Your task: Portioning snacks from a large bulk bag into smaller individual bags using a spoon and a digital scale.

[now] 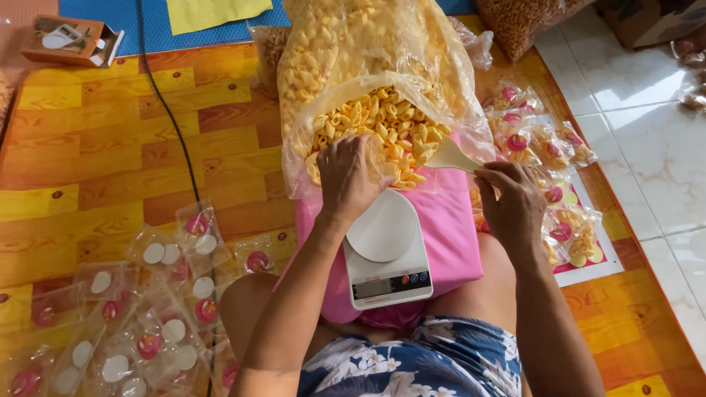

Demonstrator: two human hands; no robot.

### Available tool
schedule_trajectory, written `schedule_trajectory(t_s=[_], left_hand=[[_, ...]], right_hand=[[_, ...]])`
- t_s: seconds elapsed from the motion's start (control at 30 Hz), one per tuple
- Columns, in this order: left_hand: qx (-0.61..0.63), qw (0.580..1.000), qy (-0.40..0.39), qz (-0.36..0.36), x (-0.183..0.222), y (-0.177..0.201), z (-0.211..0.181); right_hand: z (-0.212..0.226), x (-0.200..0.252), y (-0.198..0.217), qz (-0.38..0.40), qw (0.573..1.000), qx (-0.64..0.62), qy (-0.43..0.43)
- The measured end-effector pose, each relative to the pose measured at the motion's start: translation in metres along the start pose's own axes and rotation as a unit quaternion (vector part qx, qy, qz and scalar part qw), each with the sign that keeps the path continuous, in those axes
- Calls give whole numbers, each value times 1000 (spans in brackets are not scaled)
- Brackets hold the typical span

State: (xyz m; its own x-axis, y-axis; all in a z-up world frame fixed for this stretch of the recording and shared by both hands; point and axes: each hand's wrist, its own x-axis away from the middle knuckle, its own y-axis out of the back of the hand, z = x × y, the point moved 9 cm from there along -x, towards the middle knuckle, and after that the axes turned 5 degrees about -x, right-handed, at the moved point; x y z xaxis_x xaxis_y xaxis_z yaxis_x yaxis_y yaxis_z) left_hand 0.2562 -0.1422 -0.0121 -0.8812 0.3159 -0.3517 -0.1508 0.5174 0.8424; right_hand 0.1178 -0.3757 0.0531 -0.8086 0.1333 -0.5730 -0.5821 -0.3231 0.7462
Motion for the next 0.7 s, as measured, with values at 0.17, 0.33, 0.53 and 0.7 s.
schedule_trajectory(t_s=[0.17, 0.33, 0.53, 0.7], left_hand=[[15, 1000, 7, -14, 4, 11, -4], [26, 995, 20, -91, 4, 17, -9], [35, 990, 38, -129, 2, 25, -15], [27, 989, 56, -132, 0, 18, -10]], right_hand=[[34, -8, 15, -30, 998, -37, 27], [61, -10, 10, -86, 992, -53, 71], [76, -6, 1, -129, 987, -6, 94], [82, -1, -2, -140, 985, 3, 103]])
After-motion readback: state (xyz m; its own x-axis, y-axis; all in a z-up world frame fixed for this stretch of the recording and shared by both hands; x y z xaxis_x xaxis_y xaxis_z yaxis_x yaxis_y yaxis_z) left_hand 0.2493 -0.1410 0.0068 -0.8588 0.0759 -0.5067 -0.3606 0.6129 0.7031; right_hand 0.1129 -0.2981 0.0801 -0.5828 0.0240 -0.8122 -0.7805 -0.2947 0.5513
